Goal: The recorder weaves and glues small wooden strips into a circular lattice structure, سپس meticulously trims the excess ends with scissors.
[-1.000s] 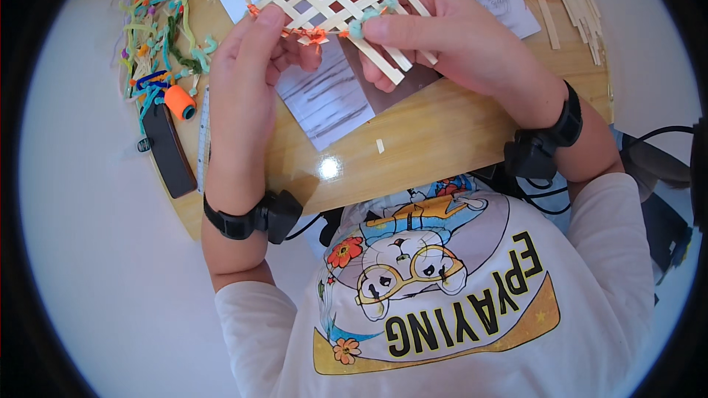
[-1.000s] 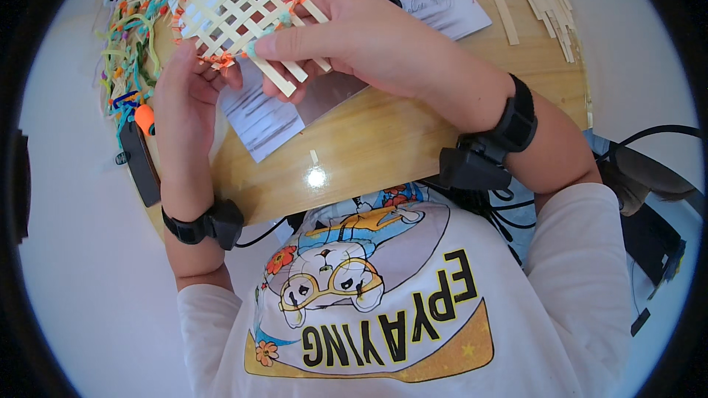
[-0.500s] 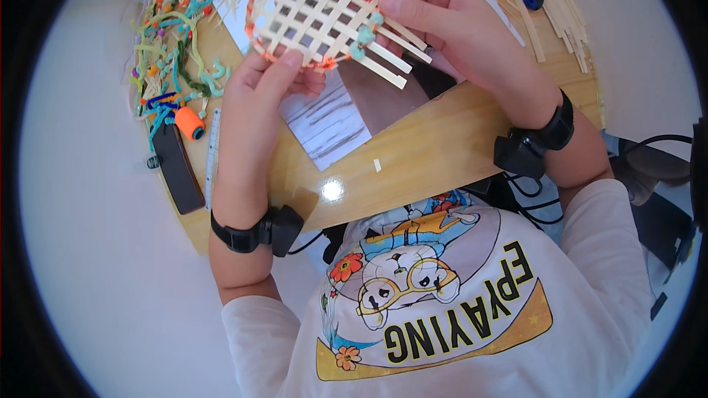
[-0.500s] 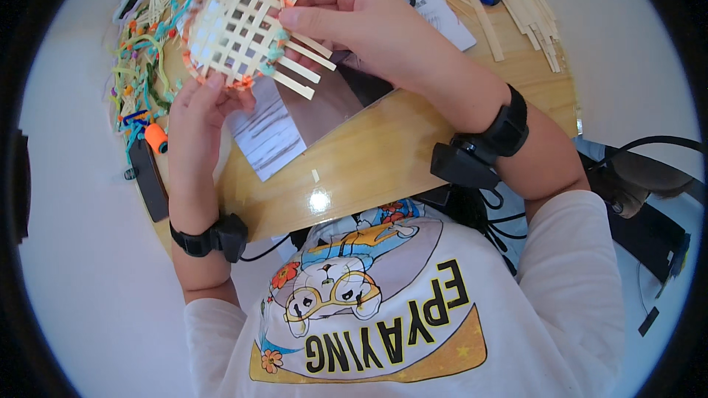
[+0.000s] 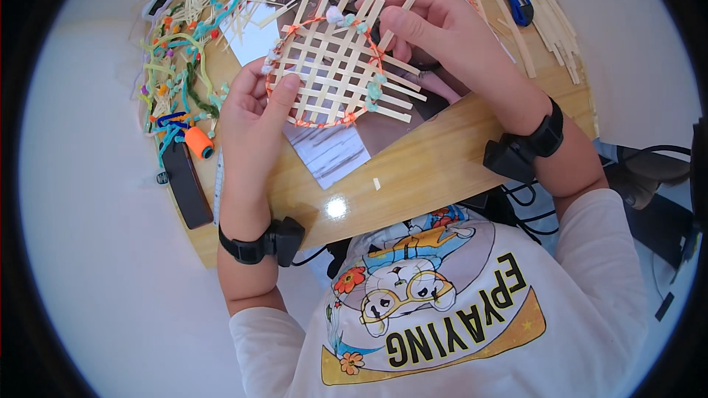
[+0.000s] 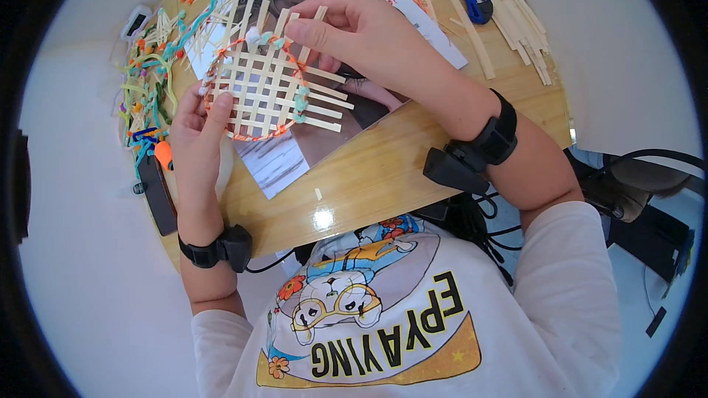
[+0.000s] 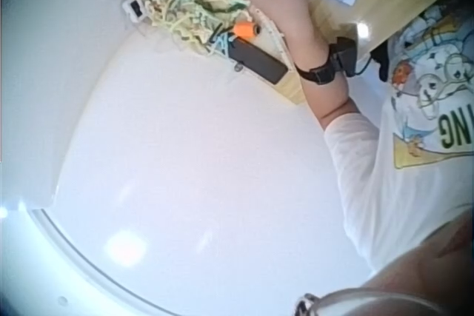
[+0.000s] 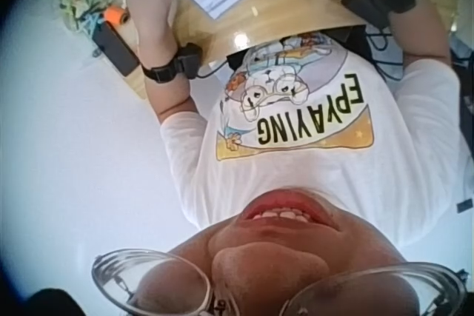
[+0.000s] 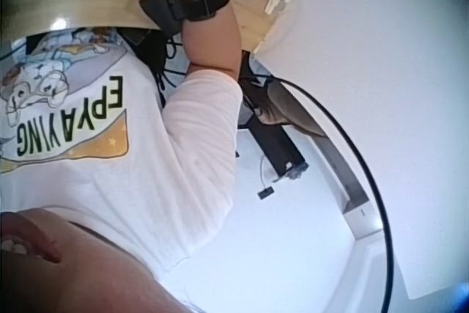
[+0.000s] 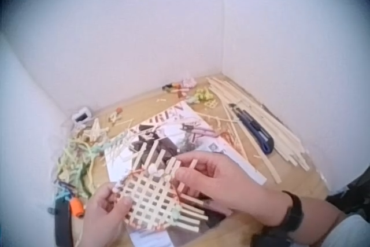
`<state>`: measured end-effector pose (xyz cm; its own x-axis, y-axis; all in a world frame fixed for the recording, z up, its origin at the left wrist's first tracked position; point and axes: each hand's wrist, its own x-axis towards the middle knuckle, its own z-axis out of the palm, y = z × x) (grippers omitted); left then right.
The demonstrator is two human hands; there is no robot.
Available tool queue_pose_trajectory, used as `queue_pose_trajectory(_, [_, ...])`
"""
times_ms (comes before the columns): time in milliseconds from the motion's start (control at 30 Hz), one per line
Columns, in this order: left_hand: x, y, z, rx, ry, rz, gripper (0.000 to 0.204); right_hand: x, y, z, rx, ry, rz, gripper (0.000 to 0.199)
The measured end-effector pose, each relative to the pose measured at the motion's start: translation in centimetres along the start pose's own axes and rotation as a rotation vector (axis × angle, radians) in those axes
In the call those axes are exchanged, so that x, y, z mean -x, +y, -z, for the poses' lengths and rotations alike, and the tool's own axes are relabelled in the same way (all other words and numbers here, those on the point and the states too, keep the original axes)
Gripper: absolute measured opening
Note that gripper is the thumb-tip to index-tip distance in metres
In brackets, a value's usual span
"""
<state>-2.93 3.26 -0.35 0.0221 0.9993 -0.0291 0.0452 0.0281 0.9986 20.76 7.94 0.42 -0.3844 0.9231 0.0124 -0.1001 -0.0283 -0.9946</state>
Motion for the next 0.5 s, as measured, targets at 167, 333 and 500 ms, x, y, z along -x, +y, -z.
queue_pose_trajectory(167, [0.1,0.0,0.4,0.037,0.033,-0.030,0.031,0.1,-0.6,-0.1,0.059,0.030,-0.065,0.025])
queue_pose_trajectory(333, [0.5,-0.2,-0.6,0.153,0.023,-0.003,0.033,0.0,0.1,-0.2,-0.110,0.075,-0.041,0.022])
queue_pose_trajectory(500, [0.9,-0.1,-1.4,0.115,-0.015,0.061,0.028,0.1,0.2,-0.2,-0.172,0.039,-0.062,0.024])
